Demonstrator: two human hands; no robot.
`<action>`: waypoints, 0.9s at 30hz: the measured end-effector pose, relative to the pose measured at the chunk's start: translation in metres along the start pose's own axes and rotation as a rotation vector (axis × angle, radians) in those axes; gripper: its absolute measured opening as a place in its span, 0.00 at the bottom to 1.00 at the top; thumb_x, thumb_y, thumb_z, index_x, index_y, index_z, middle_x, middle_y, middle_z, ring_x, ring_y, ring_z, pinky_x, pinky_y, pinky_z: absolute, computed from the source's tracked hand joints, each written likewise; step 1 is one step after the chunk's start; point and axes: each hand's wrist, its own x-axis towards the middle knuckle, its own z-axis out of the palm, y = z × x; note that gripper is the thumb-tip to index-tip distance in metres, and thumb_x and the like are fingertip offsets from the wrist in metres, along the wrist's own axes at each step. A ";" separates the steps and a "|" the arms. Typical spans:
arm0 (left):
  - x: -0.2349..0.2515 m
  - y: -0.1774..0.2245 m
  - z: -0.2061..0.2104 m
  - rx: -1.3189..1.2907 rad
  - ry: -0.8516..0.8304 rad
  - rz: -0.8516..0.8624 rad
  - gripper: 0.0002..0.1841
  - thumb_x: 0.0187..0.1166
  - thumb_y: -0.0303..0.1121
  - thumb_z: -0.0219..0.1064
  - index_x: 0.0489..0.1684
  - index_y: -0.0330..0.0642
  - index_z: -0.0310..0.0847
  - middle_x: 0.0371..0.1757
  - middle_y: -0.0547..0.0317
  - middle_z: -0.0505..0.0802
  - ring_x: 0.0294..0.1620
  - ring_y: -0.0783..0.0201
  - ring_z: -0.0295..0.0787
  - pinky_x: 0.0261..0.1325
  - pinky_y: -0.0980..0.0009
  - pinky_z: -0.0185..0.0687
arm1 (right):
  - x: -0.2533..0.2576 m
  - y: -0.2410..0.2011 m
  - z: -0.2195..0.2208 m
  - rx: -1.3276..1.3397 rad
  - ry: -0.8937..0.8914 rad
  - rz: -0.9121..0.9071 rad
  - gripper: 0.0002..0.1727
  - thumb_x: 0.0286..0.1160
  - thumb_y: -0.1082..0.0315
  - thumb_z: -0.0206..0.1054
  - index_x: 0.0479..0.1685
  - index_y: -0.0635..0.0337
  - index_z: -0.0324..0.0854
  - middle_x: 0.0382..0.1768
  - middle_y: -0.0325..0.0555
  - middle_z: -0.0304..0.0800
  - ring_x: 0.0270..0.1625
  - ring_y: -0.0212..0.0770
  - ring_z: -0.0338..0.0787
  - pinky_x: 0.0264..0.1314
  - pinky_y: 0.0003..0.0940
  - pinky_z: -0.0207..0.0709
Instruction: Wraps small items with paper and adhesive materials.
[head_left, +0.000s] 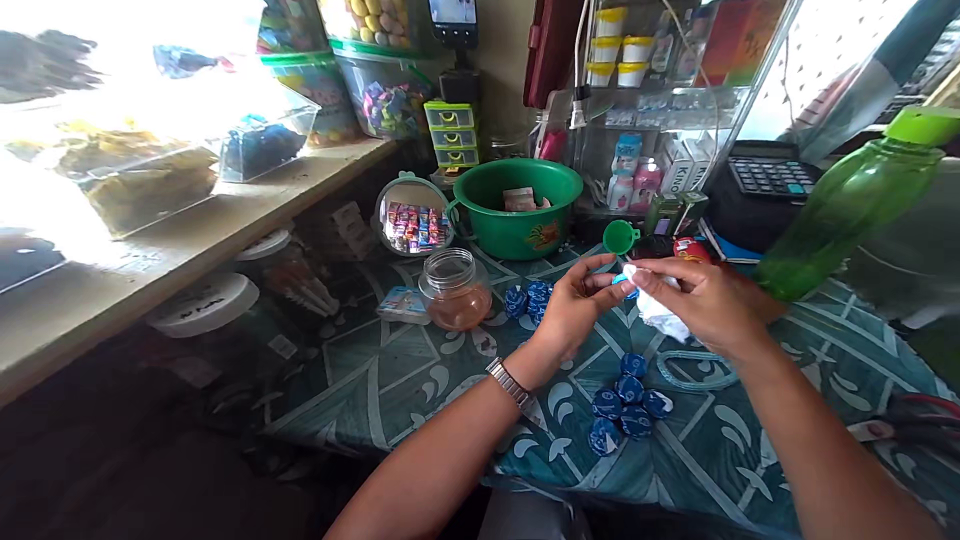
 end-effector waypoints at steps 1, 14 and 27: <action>0.000 0.001 0.000 -0.074 -0.003 -0.044 0.25 0.78 0.18 0.68 0.75 0.37 0.70 0.45 0.57 0.91 0.40 0.70 0.90 0.53 0.72 0.87 | 0.000 0.000 0.002 0.020 -0.019 -0.001 0.13 0.78 0.63 0.72 0.56 0.57 0.91 0.50 0.38 0.91 0.51 0.27 0.88 0.54 0.26 0.82; 0.001 0.006 -0.002 -0.302 -0.059 -0.161 0.11 0.84 0.19 0.61 0.59 0.34 0.81 0.42 0.56 0.92 0.38 0.68 0.92 0.50 0.73 0.90 | 0.000 0.003 0.004 -0.069 0.060 -0.067 0.14 0.72 0.62 0.77 0.52 0.57 0.88 0.47 0.42 0.87 0.44 0.30 0.87 0.48 0.29 0.83; 0.001 0.008 -0.002 -0.290 -0.069 -0.205 0.14 0.90 0.25 0.54 0.66 0.35 0.78 0.44 0.56 0.92 0.39 0.68 0.93 0.51 0.74 0.90 | -0.001 0.005 0.012 -0.206 0.119 -0.315 0.10 0.67 0.64 0.78 0.44 0.58 0.92 0.44 0.44 0.88 0.46 0.31 0.86 0.49 0.25 0.81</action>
